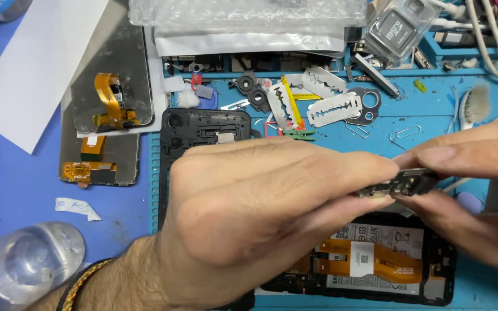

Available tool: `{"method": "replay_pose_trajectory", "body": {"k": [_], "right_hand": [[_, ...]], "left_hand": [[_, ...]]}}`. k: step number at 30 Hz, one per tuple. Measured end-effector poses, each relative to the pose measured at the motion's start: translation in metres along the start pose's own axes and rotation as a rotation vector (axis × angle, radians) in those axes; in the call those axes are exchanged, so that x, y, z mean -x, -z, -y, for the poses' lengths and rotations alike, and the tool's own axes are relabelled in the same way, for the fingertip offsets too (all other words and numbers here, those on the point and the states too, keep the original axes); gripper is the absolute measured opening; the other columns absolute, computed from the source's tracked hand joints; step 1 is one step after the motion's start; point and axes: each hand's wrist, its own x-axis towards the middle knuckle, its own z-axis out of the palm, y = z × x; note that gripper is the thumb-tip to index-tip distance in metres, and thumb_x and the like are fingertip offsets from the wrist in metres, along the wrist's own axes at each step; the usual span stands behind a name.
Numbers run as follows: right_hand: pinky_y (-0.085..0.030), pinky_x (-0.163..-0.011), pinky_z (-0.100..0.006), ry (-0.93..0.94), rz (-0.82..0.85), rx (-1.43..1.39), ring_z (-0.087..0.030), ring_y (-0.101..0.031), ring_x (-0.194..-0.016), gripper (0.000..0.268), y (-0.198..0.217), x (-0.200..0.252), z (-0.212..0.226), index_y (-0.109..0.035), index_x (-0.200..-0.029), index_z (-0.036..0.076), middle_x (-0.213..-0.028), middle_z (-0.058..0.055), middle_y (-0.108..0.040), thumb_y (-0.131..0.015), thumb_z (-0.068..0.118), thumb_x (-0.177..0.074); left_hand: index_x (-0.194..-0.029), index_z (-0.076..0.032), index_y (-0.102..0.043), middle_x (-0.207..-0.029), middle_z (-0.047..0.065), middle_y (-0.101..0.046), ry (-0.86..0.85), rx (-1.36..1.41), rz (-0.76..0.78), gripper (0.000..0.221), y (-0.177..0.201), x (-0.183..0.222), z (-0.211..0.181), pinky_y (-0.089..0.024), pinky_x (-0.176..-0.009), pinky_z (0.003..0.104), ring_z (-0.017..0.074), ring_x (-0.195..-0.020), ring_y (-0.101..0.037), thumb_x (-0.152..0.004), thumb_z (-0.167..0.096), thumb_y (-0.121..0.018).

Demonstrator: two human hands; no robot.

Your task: Cleaning and inspecting a mobile phone charging port daughterboard using tweezers and a cloth

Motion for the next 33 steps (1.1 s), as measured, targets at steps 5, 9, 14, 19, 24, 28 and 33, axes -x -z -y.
{"method": "replay_pose_trajectory", "body": {"k": [5,9,14,19,24,28,33], "right_hand": [[-0.060,-0.086,-0.026,-0.213,0.049,-0.038,-0.013,-0.081,-0.086,0.046,0.009,-0.011,0.010,-0.063,-0.127,0.007,-0.101,-0.008,-0.082,-0.082,0.018,-0.086],[-0.053,-0.067,-0.035,-0.672,0.053,-0.189,-0.027,-0.073,-0.065,0.023,0.008,-0.020,0.018,-0.084,-0.107,-0.006,-0.073,-0.027,-0.079,-0.079,0.010,-0.091],[-0.046,-0.048,-0.043,-1.130,0.050,-0.336,-0.041,-0.065,-0.044,0.035,0.010,-0.021,0.018,-0.105,-0.087,-0.018,-0.045,-0.045,-0.076,-0.077,0.001,-0.096],[-0.056,-0.058,-0.057,-1.286,0.065,-0.417,-0.052,-0.076,-0.063,0.045,0.010,-0.047,0.027,-0.110,-0.089,-0.032,-0.057,-0.063,-0.093,-0.071,-0.010,-0.092],[-0.060,-0.066,-0.041,-0.797,0.101,-0.236,-0.032,-0.079,-0.072,0.035,0.013,-0.042,0.026,-0.097,-0.095,-0.011,-0.073,-0.033,-0.090,-0.066,0.005,-0.091],[-0.065,-0.076,-0.019,-0.161,0.159,-0.032,-0.005,-0.084,-0.084,0.026,0.011,-0.022,0.018,-0.082,-0.102,0.017,-0.091,0.006,-0.086,-0.060,0.024,-0.090],[-0.067,-0.072,-0.017,-0.172,0.150,-0.154,-0.005,-0.087,-0.076,0.022,0.010,-0.016,0.016,-0.078,-0.104,0.017,-0.089,0.006,-0.086,-0.062,0.022,-0.090]], "left_hand": [[-0.120,-0.005,-0.070,-0.108,0.007,-0.082,0.007,0.007,-0.002,0.013,-0.002,0.000,0.001,-0.067,-0.090,0.032,0.0209,-0.096,-0.086,-0.109,-0.012,-0.070],[-0.121,-0.005,-0.070,-0.108,0.007,-0.082,0.013,0.012,0.001,0.013,0.000,0.002,0.002,-0.067,-0.090,0.032,0.0208,-0.097,-0.086,-0.109,-0.012,-0.070],[-0.121,-0.005,-0.070,-0.109,0.007,-0.082,0.016,0.018,0.001,0.014,0.000,0.003,0.004,-0.067,-0.090,0.032,0.0208,-0.097,-0.086,-0.109,-0.012,-0.070],[-0.121,-0.005,-0.070,-0.109,0.007,-0.082,0.021,0.027,-0.006,0.014,0.003,0.007,0.004,-0.067,-0.090,0.032,0.0207,-0.097,-0.086,-0.109,-0.011,-0.070],[-0.122,-0.005,-0.070,-0.109,0.007,-0.081,0.019,0.055,-0.034,0.014,-0.001,0.002,0.013,-0.067,-0.090,0.032,0.0207,-0.097,-0.085,-0.109,-0.011,-0.071],[-0.122,-0.005,-0.070,-0.110,0.007,-0.081,0.022,0.076,-0.060,0.014,-0.002,0.002,0.017,-0.067,-0.090,0.032,0.0207,-0.098,-0.085,-0.109,-0.011,-0.071],[-0.122,-0.006,-0.070,-0.110,0.007,-0.081,0.031,0.088,-0.080,0.014,-0.005,0.003,0.019,-0.067,-0.091,0.032,0.0206,-0.098,-0.085,-0.109,-0.011,-0.071]]}}
